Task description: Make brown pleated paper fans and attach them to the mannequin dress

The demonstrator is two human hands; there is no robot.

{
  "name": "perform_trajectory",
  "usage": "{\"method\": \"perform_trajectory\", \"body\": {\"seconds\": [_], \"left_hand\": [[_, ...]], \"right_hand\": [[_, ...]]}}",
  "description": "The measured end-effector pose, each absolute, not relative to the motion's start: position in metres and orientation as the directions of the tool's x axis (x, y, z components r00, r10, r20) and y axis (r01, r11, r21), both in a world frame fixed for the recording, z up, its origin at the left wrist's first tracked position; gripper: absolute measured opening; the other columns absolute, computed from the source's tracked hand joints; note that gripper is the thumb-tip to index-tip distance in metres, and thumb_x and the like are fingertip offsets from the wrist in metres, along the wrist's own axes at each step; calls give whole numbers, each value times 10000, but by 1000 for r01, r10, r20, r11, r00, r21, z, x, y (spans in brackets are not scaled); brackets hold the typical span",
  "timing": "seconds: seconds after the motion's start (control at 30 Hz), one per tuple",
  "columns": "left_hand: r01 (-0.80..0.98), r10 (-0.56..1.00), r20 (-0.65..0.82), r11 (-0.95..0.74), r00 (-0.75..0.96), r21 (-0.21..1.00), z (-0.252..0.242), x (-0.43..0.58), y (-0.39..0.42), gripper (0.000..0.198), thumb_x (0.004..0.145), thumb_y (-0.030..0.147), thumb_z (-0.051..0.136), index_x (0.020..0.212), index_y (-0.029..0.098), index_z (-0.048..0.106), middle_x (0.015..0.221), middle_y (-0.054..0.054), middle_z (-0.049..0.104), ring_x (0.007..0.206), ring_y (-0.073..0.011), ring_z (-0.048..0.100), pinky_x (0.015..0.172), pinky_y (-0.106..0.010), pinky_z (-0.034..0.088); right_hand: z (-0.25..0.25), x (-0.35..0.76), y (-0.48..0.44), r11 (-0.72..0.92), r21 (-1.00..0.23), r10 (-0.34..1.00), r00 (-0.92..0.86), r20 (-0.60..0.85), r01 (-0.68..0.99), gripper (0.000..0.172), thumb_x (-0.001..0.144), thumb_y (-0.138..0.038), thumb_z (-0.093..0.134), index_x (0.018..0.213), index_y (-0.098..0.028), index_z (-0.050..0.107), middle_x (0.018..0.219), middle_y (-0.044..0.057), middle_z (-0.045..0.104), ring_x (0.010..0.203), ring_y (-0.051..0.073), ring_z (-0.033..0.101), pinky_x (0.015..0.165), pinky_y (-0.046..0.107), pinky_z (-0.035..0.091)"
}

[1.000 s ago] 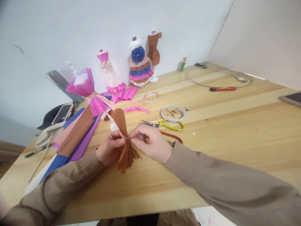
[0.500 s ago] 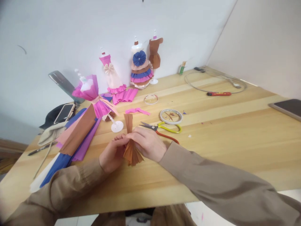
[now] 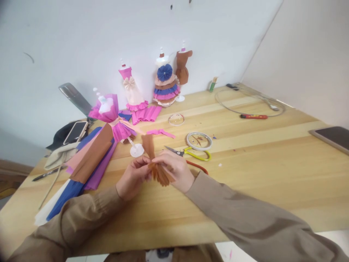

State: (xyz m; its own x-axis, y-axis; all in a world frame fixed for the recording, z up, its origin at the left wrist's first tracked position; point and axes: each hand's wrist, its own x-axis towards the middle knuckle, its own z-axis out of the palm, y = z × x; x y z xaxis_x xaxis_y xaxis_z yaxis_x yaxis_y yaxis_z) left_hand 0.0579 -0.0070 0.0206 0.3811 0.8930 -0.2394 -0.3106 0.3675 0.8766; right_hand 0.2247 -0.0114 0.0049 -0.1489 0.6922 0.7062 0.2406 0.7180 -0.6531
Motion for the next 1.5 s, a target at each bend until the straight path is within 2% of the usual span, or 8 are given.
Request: {"method": "perform_trajectory", "body": {"seconds": [0.13, 0.3, 0.57, 0.67, 0.87, 1.03, 1.23, 1.5], "left_hand": [[-306, 854, -209, 384, 477, 871, 23, 54, -4, 366, 605, 389, 840, 815, 133, 684, 624, 0, 625, 461, -78, 513, 432, -203, 371], [-260, 781, -408, 567, 473, 782, 20, 50, 1, 393, 666, 472, 761, 597, 109, 629, 524, -16, 569, 395, -77, 483, 368, -202, 302], [-234, 756, -438, 596, 487, 768, 18, 51, 1, 414, 648, 470, 786, 769, 86, 694, 679, -48, 642, 458, -67, 521, 395, -183, 346], [-239, 807, -375, 517, 457, 822, 22, 56, -3, 400, 631, 460, 811, 708, 94, 669, 746, -55, 664, 460, -53, 515, 392, -176, 350], [-248, 867, -274, 398, 417, 883, 29, 59, -4, 406, 628, 485, 805, 634, 112, 643, 484, 2, 570, 409, -63, 473, 401, -180, 343], [-192, 861, -269, 379, 432, 905, 27, 57, 0, 398, 623, 481, 805, 607, 122, 632, 448, -4, 575, 385, -71, 474, 410, -198, 361], [-233, 870, -279, 394, 408, 889, 21, 57, 2, 399, 583, 456, 832, 599, 116, 624, 557, -9, 620, 398, -61, 493, 383, -189, 363], [-133, 828, -305, 408, 470, 903, 21, 53, 6, 411, 576, 473, 828, 615, 111, 639, 582, -24, 634, 401, -81, 532, 380, -197, 401]], "right_hand": [[8, 223, -13, 480, -853, 867, 34, 496, 202, 146, 845, -331, 655, 779, -203, 636, 754, 33, 666, 694, 185, 637, 655, 319, 527], [8, 217, -17, 458, -885, 888, -76, 453, 79, 202, 807, -381, 694, 735, -200, 638, 747, 29, 658, 708, 182, 631, 663, 326, 526], [0, 214, -13, 125, -982, 990, 87, 113, -142, 302, 715, -465, 729, 760, -183, 633, 597, -16, 592, 521, 132, 523, 532, 294, 465], [-4, 212, -13, 92, -974, 995, 53, 83, -208, 300, 706, -457, 740, 767, -179, 646, 586, -27, 577, 515, 117, 496, 509, 273, 436], [-8, 208, -15, 89, -959, 996, -6, 95, -270, 285, 688, -441, 770, 691, -179, 656, 653, 2, 654, 611, 145, 594, 618, 302, 516], [1, 209, -16, 83, -975, 988, -111, 108, -204, 313, 721, -497, 737, 671, -201, 649, 628, 24, 698, 637, 188, 654, 674, 348, 562], [1, 209, -16, 97, -977, 991, -71, 112, -188, 303, 715, -480, 744, 693, -197, 641, 650, 21, 705, 634, 188, 669, 661, 338, 569], [11, 213, -13, 18, -976, 980, -190, 61, -219, 342, 682, -481, 765, 714, -182, 600, 626, 11, 661, 611, 169, 643, 657, 329, 557]]}}
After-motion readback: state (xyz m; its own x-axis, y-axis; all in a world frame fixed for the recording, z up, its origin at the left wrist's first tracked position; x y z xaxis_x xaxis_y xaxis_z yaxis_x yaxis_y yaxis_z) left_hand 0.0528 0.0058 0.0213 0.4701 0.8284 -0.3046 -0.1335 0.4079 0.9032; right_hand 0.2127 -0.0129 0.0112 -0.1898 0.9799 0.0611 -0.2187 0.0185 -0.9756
